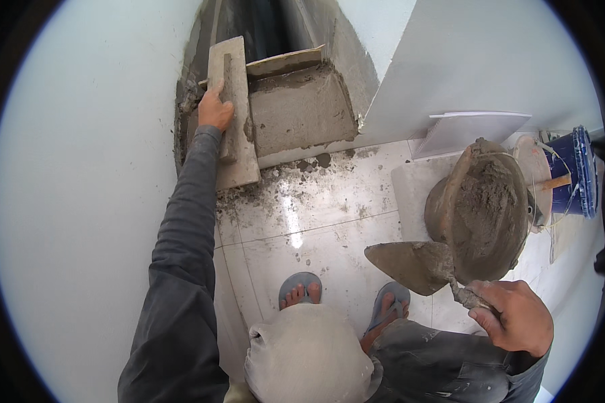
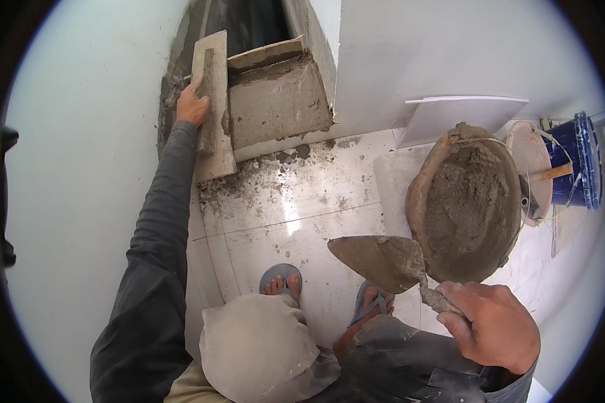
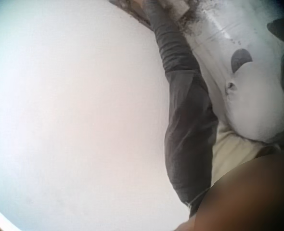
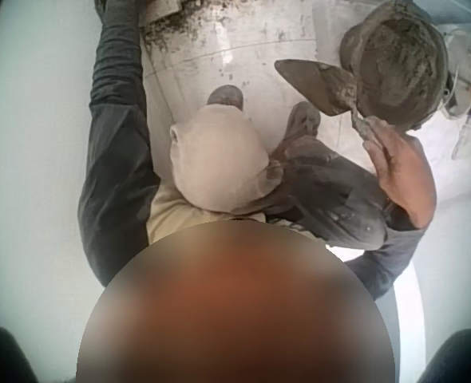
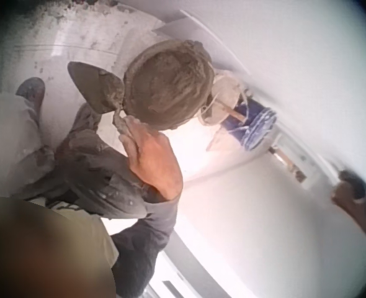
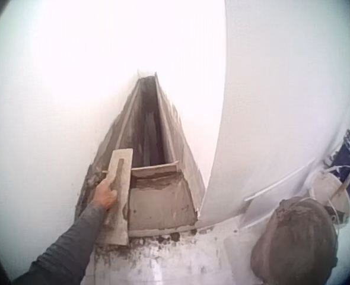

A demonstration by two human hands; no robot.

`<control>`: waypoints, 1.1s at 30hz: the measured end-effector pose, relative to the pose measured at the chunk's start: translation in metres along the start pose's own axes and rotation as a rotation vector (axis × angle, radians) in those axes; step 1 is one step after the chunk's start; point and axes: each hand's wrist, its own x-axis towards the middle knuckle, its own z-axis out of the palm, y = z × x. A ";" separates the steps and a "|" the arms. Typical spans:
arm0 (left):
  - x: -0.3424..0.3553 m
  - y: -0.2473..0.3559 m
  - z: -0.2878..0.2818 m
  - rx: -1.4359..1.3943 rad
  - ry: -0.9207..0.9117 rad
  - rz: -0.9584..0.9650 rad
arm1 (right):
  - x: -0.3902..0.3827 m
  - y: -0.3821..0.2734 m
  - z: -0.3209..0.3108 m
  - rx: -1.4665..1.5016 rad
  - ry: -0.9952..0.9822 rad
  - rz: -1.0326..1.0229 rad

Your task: The person scoops cement from a bucket with a trowel and applies it to a wall recess, then smooths the surface with a wooden float. The person repeatedly adds and levels the cement to fill the recess.

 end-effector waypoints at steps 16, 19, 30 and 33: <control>0.003 0.075 0.032 -0.099 -0.012 -0.033 | 0.011 -0.008 -0.006 0.041 -0.032 -0.021; 0.009 0.088 0.043 -0.146 -0.013 -0.023 | 0.010 -0.008 -0.007 0.053 -0.068 -0.022; 0.005 0.124 0.077 -0.051 0.094 0.131 | 0.010 -0.005 -0.005 0.081 -0.045 0.011; 0.008 0.128 0.086 -0.230 0.016 -0.002 | 0.010 -0.004 -0.005 0.038 -0.003 -0.010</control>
